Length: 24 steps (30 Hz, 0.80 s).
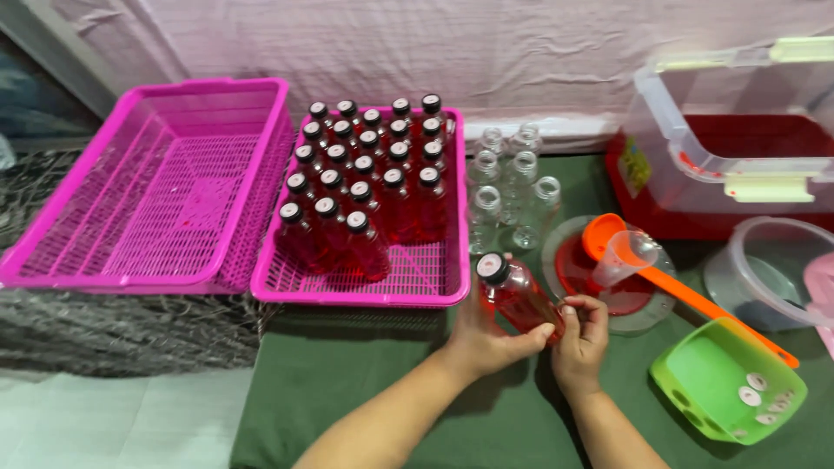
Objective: The person fills small glass bottles with red liquid using a ladle and a small measuring cup, then places caps on the bottles.
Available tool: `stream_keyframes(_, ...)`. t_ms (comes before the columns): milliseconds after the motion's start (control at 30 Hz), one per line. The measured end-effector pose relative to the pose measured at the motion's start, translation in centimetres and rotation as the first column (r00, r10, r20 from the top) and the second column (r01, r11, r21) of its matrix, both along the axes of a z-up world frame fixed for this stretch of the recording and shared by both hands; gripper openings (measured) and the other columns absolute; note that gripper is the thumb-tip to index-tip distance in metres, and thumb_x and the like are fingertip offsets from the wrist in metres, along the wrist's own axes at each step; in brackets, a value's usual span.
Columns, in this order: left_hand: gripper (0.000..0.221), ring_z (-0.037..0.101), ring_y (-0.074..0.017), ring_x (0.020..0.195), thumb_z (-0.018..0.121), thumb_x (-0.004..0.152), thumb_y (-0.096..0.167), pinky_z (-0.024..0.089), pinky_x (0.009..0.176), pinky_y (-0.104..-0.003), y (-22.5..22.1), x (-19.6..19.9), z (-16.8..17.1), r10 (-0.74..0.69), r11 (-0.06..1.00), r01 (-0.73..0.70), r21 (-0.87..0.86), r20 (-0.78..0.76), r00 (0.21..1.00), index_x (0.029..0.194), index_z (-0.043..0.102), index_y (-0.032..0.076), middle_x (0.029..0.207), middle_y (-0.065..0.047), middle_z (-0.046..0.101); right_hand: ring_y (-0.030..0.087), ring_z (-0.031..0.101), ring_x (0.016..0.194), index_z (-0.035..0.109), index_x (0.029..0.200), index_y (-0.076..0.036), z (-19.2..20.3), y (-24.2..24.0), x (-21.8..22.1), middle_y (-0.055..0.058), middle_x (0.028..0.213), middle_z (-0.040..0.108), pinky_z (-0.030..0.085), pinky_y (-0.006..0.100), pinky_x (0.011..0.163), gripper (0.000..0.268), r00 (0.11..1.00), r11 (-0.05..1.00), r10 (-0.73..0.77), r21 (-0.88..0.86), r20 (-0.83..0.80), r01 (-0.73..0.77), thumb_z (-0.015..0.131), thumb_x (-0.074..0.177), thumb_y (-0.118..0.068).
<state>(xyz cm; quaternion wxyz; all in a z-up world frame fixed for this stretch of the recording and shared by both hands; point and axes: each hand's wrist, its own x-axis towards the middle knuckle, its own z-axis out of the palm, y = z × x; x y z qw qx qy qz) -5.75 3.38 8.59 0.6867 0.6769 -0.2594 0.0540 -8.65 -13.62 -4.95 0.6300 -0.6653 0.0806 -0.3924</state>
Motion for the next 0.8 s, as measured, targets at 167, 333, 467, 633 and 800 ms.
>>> stream_keyframes(167,0.072,0.073,-0.0207,0.105,0.085,0.069,0.041,0.057,0.093,-0.031,5.5,1.1,9.4,-0.022,0.971,0.032,0.239,-0.042,0.999,0.126,0.051,0.014,0.116,-0.006,0.072,0.013,0.056,0.067,0.054,0.112,-0.008,1.6,1.2,-0.2,0.009,0.086,0.060,0.046,0.023,0.059,0.009,0.990,0.983,0.138,0.122,-0.017,-0.135,0.051,0.109,-0.016)
stream_keyframes(333,0.071,0.069,-0.0239,0.111,0.093,0.071,0.028,0.053,0.101,-0.030,8.7,6.1,10.6,0.051,0.971,-0.103,0.217,0.233,0.971,0.124,0.048,0.013,0.116,-0.010,0.070,0.012,0.056,0.066,0.056,0.109,-0.010,2.1,1.4,-0.4,0.007,0.087,0.061,0.044,0.022,0.057,0.010,0.983,0.975,0.159,0.173,-0.089,-0.142,0.052,0.109,-0.019)
stream_keyframes(467,0.077,0.065,-0.0270,0.107,0.095,0.061,0.046,0.048,0.091,-0.043,10.4,10.6,8.3,0.153,0.786,-0.349,0.511,0.386,0.910,0.119,0.055,0.015,0.116,-0.004,0.068,0.013,0.059,0.071,0.057,0.107,-0.009,2.2,1.4,-0.4,0.006,0.089,0.062,0.046,0.024,0.058,0.014,0.976,0.974,0.167,0.175,-0.140,-0.142,0.051,0.110,-0.021)
stream_keyframes(633,0.098,0.059,-0.0293,0.116,0.097,0.057,0.060,0.024,0.105,-0.047,10.8,12.8,6.5,0.145,0.442,-0.489,0.752,0.478,0.866,0.134,0.048,0.024,0.112,-0.007,0.070,0.013,0.054,0.062,0.060,0.104,-0.009,2.0,1.3,-0.3,0.008,0.083,0.063,0.044,0.024,0.056,0.018,0.967,0.978,0.181,0.137,-0.181,-0.157,0.051,0.110,-0.023)
stream_keyframes(800,0.137,0.058,-0.0185,0.067,0.099,0.072,0.040,0.040,0.104,-0.039,11.2,13.8,4.2,0.044,0.524,-0.472,0.708,0.532,0.846,0.163,-0.004,0.039,0.071,0.003,0.060,0.013,0.057,0.064,0.062,0.104,-0.008,1.8,1.3,-0.1,0.008,0.085,0.063,0.045,0.024,0.056,0.018,0.961,0.979,0.179,0.135,-0.211,-0.153,0.052,0.110,-0.021)
